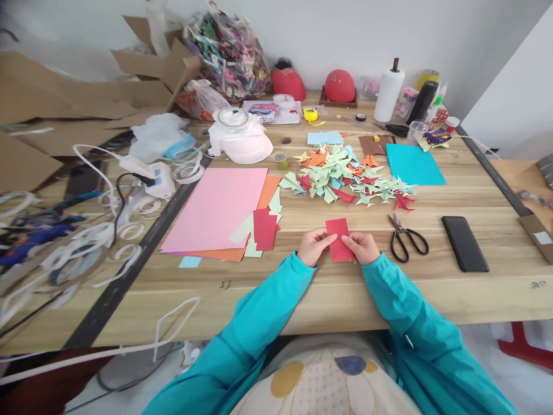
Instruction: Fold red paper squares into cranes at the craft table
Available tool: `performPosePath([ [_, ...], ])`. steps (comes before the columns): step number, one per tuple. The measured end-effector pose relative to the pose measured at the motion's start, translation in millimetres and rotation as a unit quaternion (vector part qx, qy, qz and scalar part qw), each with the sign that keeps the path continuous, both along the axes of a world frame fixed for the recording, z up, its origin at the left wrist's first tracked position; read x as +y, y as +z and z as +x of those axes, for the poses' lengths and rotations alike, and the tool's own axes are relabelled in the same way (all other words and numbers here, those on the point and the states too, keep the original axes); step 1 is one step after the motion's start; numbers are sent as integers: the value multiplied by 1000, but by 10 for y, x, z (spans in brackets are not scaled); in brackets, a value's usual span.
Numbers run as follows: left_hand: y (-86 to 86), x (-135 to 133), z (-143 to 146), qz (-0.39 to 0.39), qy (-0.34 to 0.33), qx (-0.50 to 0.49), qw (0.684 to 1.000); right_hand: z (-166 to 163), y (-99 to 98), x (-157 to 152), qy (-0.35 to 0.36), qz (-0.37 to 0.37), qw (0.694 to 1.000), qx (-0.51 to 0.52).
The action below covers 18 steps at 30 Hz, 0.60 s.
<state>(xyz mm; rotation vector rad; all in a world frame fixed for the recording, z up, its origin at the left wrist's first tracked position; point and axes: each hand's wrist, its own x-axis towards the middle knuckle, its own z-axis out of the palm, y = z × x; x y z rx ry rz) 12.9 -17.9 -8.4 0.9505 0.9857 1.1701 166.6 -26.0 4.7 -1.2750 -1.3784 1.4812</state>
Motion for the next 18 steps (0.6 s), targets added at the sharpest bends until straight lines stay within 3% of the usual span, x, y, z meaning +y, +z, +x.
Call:
performPosePath([
  [4,-19,7,-12,-26,6,-16,1000,14,-27,46,-53,10,998,35],
  [7,-13,5,-14,-57,13,-47,997,35,-32,86,-92,57,992,63],
  [11,18,-10,2,-83,0,-81,993,49,-45,88,-90,130,985,73],
  [15,39,-13,19,-65,-23,-100,993,63,-69,76,-61,227,972,-11],
  [18,39,-11,21,-17,17,-46,999,82,-69,76,-55,315,943,-93],
])
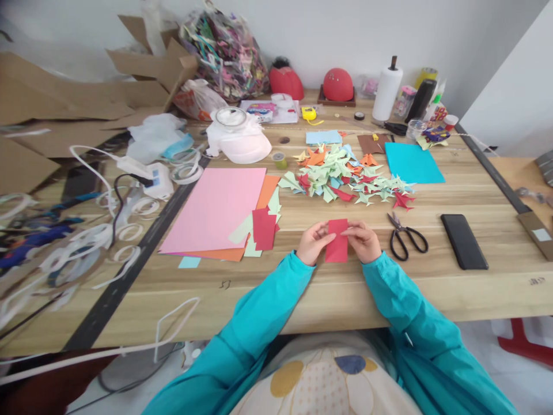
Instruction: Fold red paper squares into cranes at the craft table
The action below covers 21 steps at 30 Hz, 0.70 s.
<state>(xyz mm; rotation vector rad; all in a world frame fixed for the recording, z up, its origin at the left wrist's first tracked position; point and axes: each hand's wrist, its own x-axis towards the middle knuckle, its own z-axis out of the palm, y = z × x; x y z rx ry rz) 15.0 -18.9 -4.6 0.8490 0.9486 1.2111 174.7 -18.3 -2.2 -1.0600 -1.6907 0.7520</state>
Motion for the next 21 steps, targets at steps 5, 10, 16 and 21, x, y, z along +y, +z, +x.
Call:
performPosePath([
  [5,36,-41,-3,149,54,207,966,5,7,-21,-21,77,994,-77],
  [10,50,-106,52,125,-53,161,978,-16,-11,-54,16,95,990,-102],
  [16,59,-106,80,35,-75,59,995,-60,-5,-70,-5,46,997,-69],
  [21,101,-55,19,8,-31,47,998,-81,15,-44,-64,-67,993,70],
])
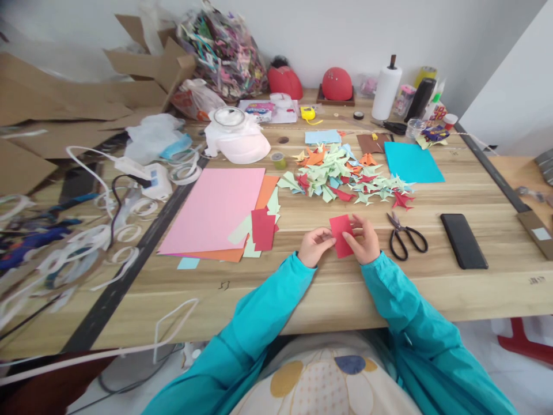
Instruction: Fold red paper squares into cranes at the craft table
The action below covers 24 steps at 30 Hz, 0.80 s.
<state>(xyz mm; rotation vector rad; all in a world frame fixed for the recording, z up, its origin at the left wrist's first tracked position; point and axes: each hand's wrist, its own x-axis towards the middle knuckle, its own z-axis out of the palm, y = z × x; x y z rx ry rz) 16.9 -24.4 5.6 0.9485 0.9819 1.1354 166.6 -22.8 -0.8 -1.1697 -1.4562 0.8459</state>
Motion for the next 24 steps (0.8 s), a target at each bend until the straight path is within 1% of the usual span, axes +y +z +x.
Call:
performPosePath([
  [1,-8,10,-12,-7,6,-4,1000,-1,9,8,2,-35,999,34],
  [3,-39,26,-29,-17,13,-12,1000,-2,32,20,31,-108,989,91],
  [5,-76,37,-37,-16,22,-11,1000,-6,55,21,55,-165,977,119],
  [7,-102,43,-38,-12,34,-1,999,-11,71,10,52,-200,970,127],
  [10,-112,51,-36,-6,54,16,998,-17,80,-14,47,-226,965,127],
  [14,-102,56,-42,-5,72,33,997,-15,82,-33,85,-238,961,110],
  [16,-98,54,-51,-18,66,23,997,-9,82,-28,92,-240,960,112],
  [19,-80,45,-72,-23,36,-23,999,13,72,-1,78,-250,956,136],
  [21,-53,37,-84,7,15,-44,999,34,56,21,71,-264,949,156],
  [24,-5,24,-93,88,-4,-20,996,56,29,38,78,-282,939,180],
])
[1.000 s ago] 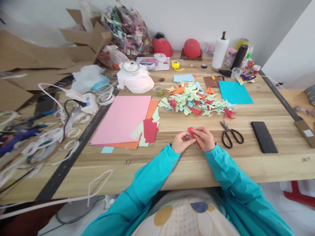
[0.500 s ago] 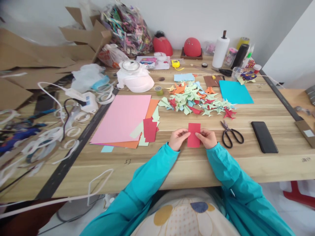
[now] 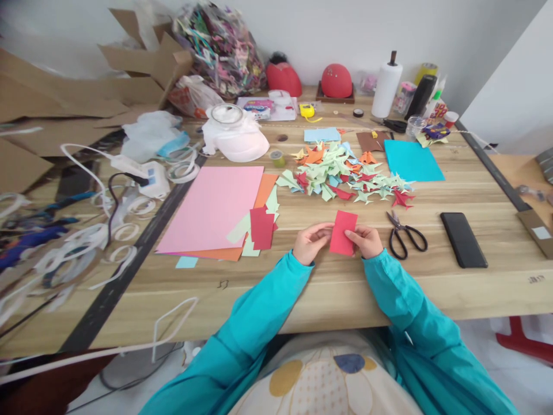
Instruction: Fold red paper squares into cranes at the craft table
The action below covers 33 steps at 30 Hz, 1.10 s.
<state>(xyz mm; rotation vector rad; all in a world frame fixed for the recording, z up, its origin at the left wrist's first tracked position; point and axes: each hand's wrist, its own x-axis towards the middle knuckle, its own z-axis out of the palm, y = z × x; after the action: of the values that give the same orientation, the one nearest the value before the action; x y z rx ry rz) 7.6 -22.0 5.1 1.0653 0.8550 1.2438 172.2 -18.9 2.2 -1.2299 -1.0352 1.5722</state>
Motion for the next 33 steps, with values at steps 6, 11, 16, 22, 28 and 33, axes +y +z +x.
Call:
performPosePath([
  [6,-21,-19,19,66,17,75,995,-9,53,-13,28,1,1000,12],
  [11,-77,-30,62,-2,54,22,998,-30,117,-15,16,24,999,29],
  [16,-22,-31,70,-55,53,-10,997,-28,99,-13,25,56,998,30],
  [22,0,-23,73,-61,60,1,996,-38,94,-22,35,72,997,16],
  [28,-5,-31,65,-49,58,45,996,-12,27,-17,28,66,997,26],
  [33,-38,-56,63,-4,26,89,996,7,-31,6,-30,108,994,6],
])
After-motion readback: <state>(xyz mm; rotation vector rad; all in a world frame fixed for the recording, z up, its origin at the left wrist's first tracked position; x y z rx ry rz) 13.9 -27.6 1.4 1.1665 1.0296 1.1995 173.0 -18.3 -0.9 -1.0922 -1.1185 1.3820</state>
